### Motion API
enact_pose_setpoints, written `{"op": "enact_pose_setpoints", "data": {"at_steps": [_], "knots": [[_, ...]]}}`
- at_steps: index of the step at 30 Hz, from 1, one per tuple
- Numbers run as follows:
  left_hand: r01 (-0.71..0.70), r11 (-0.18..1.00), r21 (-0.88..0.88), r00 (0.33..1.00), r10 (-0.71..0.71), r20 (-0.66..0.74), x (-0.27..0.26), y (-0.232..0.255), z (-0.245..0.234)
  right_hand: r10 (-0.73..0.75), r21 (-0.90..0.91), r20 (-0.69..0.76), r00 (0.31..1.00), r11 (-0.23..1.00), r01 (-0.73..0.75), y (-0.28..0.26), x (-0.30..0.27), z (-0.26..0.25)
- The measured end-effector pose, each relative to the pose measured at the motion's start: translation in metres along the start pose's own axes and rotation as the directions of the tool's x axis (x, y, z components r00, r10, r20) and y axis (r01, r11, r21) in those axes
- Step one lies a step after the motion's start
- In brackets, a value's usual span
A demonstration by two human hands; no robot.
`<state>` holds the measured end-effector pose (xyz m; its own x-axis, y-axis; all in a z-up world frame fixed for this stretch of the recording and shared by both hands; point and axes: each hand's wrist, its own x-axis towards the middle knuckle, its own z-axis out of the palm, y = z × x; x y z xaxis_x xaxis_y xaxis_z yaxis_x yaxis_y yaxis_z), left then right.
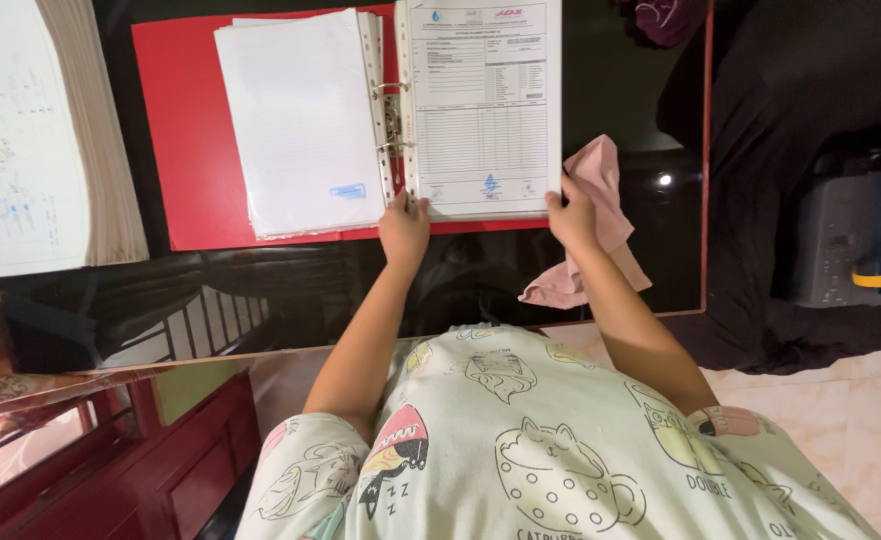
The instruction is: The person opens a red binder, flips through its pages, then wipes the binder's cover and pages with a pink cloth. They close the binder and place it on a stack. They repeat the wiping process with a yellow binder and a blue binder, stacking them together.
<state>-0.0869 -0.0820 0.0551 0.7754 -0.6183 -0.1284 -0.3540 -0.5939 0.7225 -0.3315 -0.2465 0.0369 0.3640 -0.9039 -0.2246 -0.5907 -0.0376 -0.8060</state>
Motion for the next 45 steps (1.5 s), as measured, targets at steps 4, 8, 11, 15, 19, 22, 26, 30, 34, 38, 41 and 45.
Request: {"op": "enact_pose_setpoints", "data": {"at_steps": [4, 8, 11, 15, 19, 22, 26, 30, 34, 38, 41, 45], "knots": [[0.013, 0.999, -0.047, 1.0, -0.013, -0.001, 0.001, 0.0, -0.002, -0.078, -0.011, -0.019, 0.997, 0.997, 0.078, -0.013, -0.003, -0.003], [0.024, 0.998, -0.063, 1.0, -0.024, 0.0, 0.001, 0.004, -0.006, -0.098, 0.009, 0.01, 0.995, 0.995, 0.098, -0.012, 0.0, -0.009], [0.148, 0.988, -0.048, 0.982, -0.141, 0.123, -0.005, 0.013, -0.013, -0.119, 0.009, 0.028, 0.993, 0.993, 0.119, -0.005, 0.005, -0.01], [-0.052, 0.957, 0.286, 0.998, 0.059, -0.015, -0.018, 0.035, -0.013, -0.089, 0.104, 0.071, 0.994, 0.991, 0.081, 0.001, 0.033, -0.008], [-0.238, 0.92, 0.312, 0.946, 0.292, -0.139, -0.01, 0.055, -0.007, -0.092, 0.16, 0.056, 0.994, 0.984, 0.082, -0.002, 0.083, -0.005], [-0.351, 0.896, 0.271, 0.898, 0.405, -0.173, 0.014, 0.066, -0.004, -0.037, 0.11, 0.025, 0.999, 0.993, 0.034, -0.012, 0.129, -0.003], [-0.463, 0.843, 0.272, 0.831, 0.52, -0.197, 0.062, 0.083, 0.005, 0.015, 0.123, 0.026, 1.0, 0.992, -0.018, -0.031, 0.183, -0.003], [-0.463, 0.857, 0.228, 0.846, 0.504, -0.176, 0.126, 0.096, 0.021, 0.031, 0.092, 0.031, 0.999, 0.995, -0.034, -0.049, 0.227, -0.005], [-0.429, 0.868, 0.249, 0.85, 0.482, -0.213, 0.198, 0.096, 0.036, -0.015, 0.061, -0.04, 0.999, 0.998, 0.017, -0.065, 0.257, -0.003], [-0.296, 0.911, 0.286, 0.905, 0.364, -0.22, 0.235, 0.08, 0.042, -0.141, -0.042, -0.178, 0.974, 0.99, 0.135, -0.07, 0.256, 0.003], [-0.193, 0.953, 0.235, 0.979, 0.203, -0.016, 0.234, 0.07, 0.046, -0.158, -0.051, -0.186, 0.97, 0.987, 0.151, -0.074, 0.253, 0.003], [-0.229, 0.932, 0.282, 0.972, 0.236, 0.008, 0.23, 0.069, 0.045, -0.125, -0.037, -0.196, 0.973, 0.992, 0.12, -0.073, 0.246, 0.004]]}}
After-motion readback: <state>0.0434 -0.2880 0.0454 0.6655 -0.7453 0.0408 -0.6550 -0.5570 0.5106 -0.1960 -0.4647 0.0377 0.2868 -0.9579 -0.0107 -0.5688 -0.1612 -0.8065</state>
